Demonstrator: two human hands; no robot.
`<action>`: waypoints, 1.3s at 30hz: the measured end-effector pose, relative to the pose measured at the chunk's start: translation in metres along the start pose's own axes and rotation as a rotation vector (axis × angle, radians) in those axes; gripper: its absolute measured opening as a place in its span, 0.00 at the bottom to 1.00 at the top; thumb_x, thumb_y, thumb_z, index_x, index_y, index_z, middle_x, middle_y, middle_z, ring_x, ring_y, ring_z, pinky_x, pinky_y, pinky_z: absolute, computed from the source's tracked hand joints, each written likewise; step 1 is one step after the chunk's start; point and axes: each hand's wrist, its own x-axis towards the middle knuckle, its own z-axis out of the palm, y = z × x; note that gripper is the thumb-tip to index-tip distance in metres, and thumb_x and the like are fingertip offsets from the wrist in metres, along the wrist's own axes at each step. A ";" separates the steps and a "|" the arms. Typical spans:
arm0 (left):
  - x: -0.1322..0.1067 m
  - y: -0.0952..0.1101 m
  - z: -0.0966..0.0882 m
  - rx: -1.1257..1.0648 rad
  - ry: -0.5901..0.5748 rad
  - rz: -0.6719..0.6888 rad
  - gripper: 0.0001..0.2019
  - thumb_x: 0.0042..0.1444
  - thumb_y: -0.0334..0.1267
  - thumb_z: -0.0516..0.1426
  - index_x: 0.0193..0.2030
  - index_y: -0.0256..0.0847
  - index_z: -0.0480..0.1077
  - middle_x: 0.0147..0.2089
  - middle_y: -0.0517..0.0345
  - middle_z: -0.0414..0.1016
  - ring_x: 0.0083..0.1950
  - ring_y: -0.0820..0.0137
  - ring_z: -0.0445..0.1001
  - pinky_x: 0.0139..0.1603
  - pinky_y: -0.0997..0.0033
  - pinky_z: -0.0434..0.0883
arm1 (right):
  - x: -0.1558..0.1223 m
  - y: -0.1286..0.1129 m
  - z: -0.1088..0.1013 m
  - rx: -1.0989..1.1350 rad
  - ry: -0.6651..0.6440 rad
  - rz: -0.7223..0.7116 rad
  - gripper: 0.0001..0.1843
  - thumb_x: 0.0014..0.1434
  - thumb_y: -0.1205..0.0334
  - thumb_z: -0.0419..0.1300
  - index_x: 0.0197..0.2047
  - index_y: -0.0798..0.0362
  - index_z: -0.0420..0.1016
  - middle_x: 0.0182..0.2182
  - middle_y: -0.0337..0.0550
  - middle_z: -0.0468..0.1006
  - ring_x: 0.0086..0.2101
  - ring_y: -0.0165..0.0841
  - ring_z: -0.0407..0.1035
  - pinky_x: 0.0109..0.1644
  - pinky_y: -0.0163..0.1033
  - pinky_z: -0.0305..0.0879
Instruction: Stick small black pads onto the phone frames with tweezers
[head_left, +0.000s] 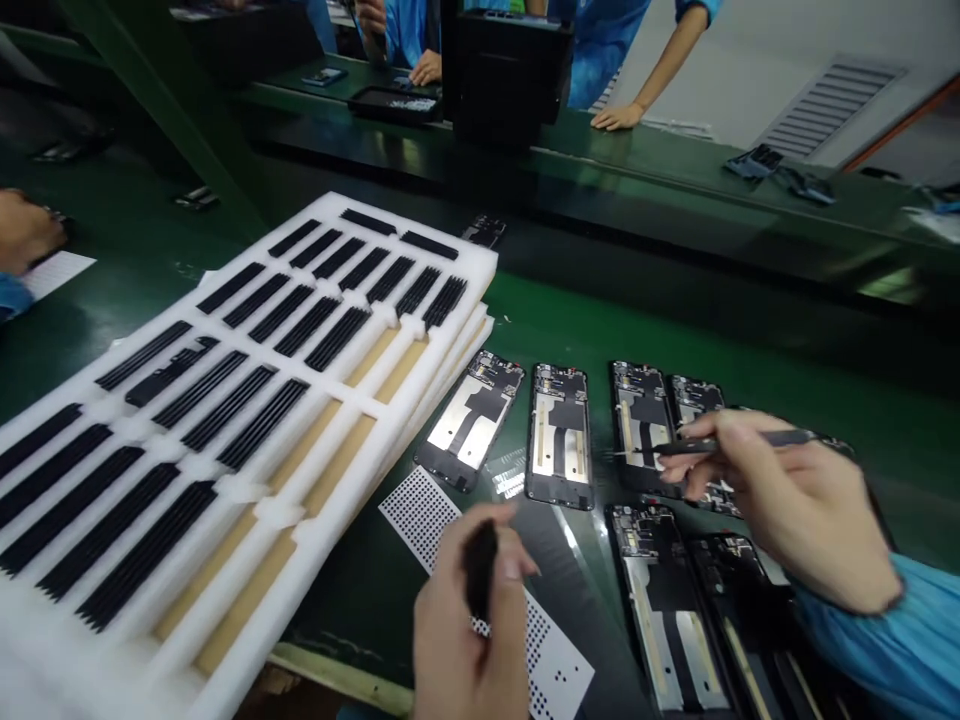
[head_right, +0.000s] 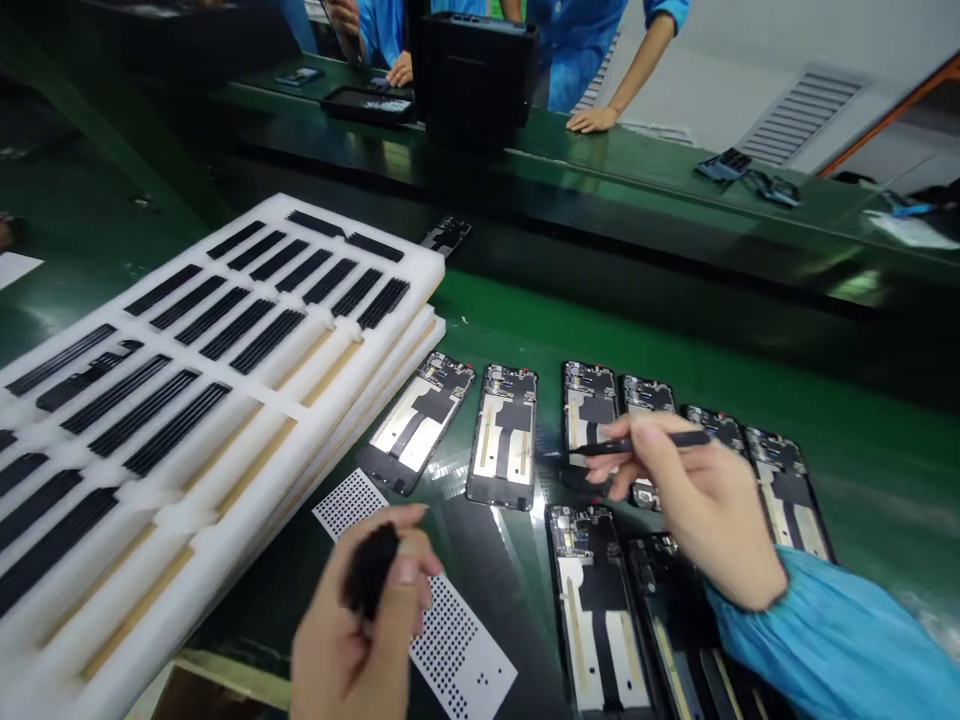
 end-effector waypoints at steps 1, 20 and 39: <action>0.001 -0.002 0.003 0.225 -0.115 0.150 0.13 0.67 0.32 0.51 0.56 0.44 0.69 0.38 0.56 0.78 0.35 0.68 0.77 0.35 0.72 0.75 | 0.003 0.006 -0.002 -0.022 -0.018 0.029 0.26 0.69 0.42 0.54 0.27 0.50 0.78 0.29 0.48 0.84 0.28 0.40 0.81 0.31 0.42 0.80; 0.010 -0.016 0.044 1.408 -0.561 0.703 0.39 0.50 0.20 0.56 0.71 0.41 0.61 0.74 0.46 0.58 0.44 0.58 0.74 0.37 0.58 0.81 | 0.006 0.048 0.011 0.170 -0.116 0.052 0.29 0.67 0.39 0.55 0.29 0.53 0.80 0.29 0.48 0.83 0.24 0.34 0.79 0.31 0.37 0.81; 0.011 0.014 0.029 -0.746 -0.693 -0.697 0.07 0.68 0.38 0.53 0.49 0.43 0.70 0.39 0.55 0.73 0.31 0.75 0.69 0.25 0.79 0.68 | -0.045 -0.007 -0.003 0.271 -0.044 0.070 0.22 0.70 0.48 0.55 0.30 0.47 0.83 0.27 0.44 0.80 0.29 0.36 0.78 0.36 0.38 0.79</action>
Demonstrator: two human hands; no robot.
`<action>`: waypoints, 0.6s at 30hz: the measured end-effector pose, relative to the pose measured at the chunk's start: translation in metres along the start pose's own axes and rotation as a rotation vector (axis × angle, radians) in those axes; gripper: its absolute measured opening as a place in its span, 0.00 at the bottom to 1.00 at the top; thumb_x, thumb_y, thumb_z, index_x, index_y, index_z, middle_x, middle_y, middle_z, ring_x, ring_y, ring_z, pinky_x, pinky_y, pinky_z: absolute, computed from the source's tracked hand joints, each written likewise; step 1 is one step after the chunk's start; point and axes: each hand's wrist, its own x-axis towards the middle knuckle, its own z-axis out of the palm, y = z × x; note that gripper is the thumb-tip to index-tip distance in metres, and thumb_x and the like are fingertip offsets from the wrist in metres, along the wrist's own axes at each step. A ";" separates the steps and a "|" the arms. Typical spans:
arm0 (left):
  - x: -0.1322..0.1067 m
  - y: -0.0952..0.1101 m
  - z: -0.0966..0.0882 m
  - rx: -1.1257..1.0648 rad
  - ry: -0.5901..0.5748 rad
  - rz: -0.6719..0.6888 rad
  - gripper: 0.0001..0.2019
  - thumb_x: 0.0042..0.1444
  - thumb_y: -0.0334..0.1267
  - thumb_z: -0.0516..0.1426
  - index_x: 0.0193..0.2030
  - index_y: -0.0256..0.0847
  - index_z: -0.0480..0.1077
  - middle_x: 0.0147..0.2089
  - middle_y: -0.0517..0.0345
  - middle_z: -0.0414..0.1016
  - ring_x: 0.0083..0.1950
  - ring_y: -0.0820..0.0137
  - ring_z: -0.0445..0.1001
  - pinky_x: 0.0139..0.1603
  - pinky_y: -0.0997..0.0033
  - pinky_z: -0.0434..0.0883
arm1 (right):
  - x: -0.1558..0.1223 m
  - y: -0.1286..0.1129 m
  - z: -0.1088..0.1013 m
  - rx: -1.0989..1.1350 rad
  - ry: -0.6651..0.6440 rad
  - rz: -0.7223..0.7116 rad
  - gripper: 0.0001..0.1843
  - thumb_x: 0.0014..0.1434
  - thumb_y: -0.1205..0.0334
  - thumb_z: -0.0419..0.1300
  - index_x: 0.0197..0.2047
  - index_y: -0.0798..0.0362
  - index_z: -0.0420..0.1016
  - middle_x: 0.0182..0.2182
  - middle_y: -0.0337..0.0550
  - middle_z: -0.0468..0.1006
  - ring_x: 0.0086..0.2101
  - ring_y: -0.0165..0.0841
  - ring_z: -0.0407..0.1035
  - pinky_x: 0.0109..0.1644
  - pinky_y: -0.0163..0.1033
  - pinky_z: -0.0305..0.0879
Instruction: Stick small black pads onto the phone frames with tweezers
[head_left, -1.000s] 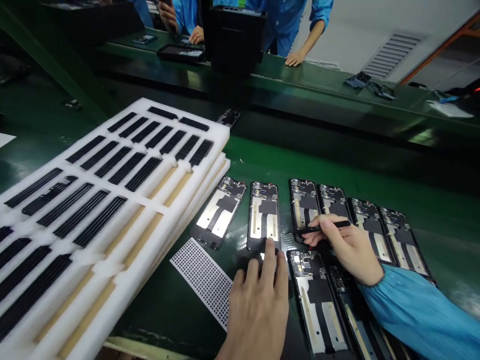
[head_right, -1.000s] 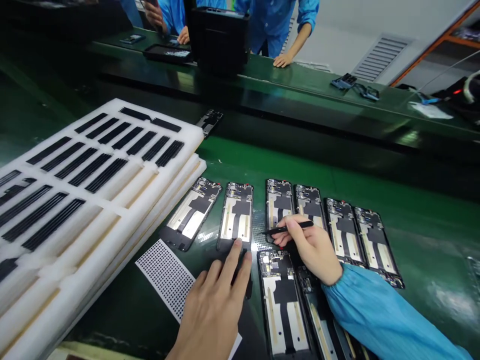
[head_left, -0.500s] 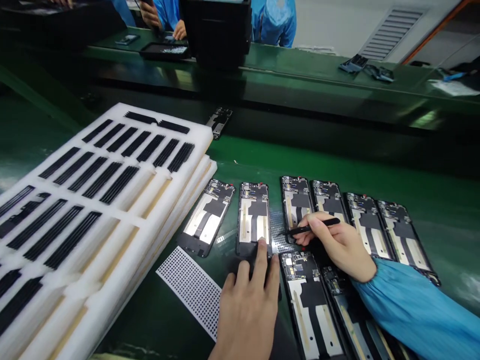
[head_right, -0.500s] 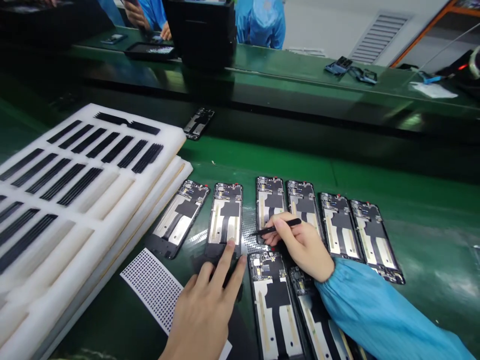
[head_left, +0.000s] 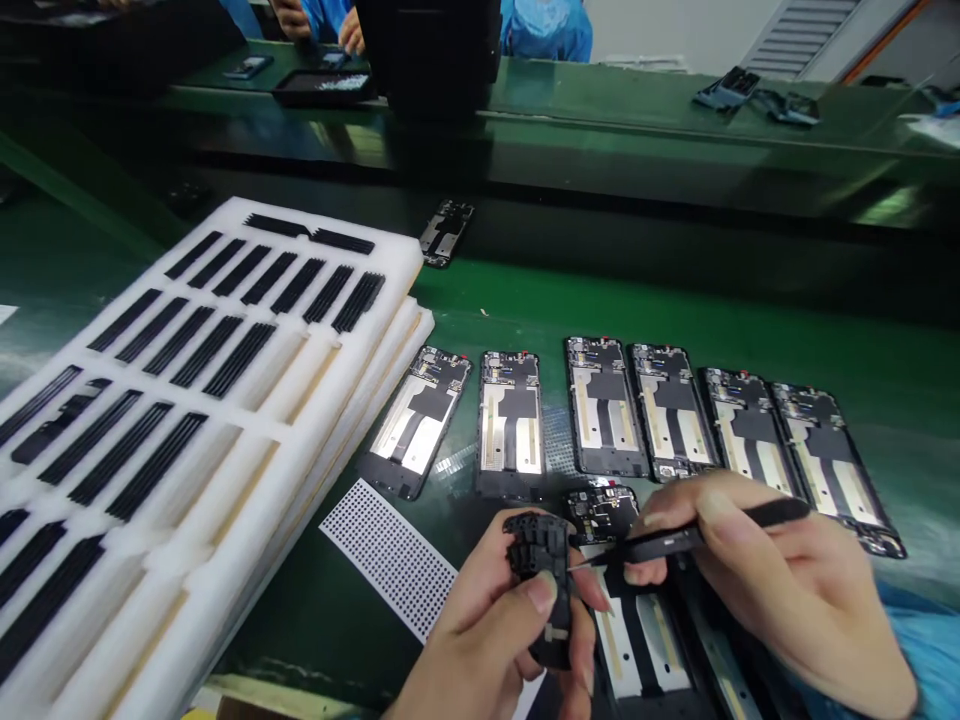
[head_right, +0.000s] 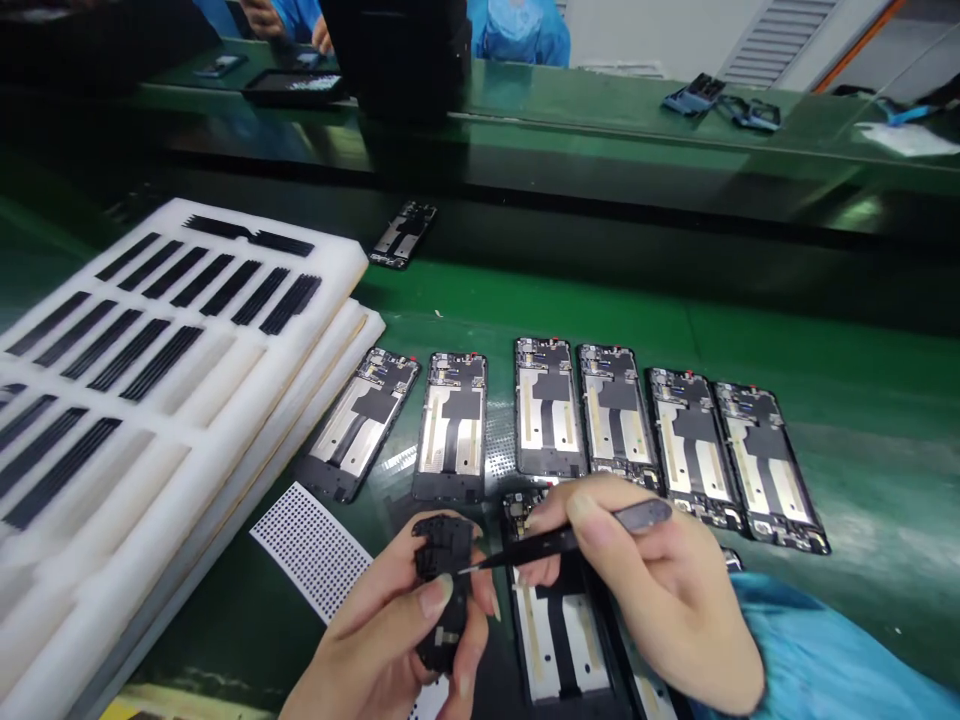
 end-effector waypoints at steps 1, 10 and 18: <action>-0.001 0.001 0.000 -0.010 -0.030 -0.020 0.07 0.68 0.39 0.54 0.50 0.43 0.70 0.37 0.57 0.72 0.29 0.76 0.68 0.26 0.79 0.68 | -0.004 -0.004 0.001 -0.049 0.025 -0.007 0.22 0.69 0.47 0.56 0.29 0.46 0.83 0.26 0.44 0.80 0.30 0.37 0.78 0.37 0.38 0.79; -0.007 -0.003 0.003 -0.054 -0.083 -0.043 0.09 0.69 0.39 0.56 0.53 0.44 0.70 0.37 0.57 0.73 0.31 0.78 0.69 0.32 0.79 0.69 | -0.008 -0.001 0.002 -0.125 -0.015 -0.131 0.18 0.70 0.52 0.55 0.34 0.45 0.84 0.28 0.42 0.83 0.29 0.36 0.79 0.36 0.37 0.80; -0.009 -0.002 0.001 0.016 -0.119 -0.048 0.11 0.69 0.42 0.55 0.53 0.41 0.69 0.33 0.59 0.71 0.32 0.77 0.69 0.32 0.79 0.69 | -0.016 -0.016 0.014 -0.065 0.086 -0.051 0.18 0.68 0.47 0.59 0.33 0.45 0.83 0.27 0.39 0.82 0.30 0.32 0.78 0.38 0.32 0.76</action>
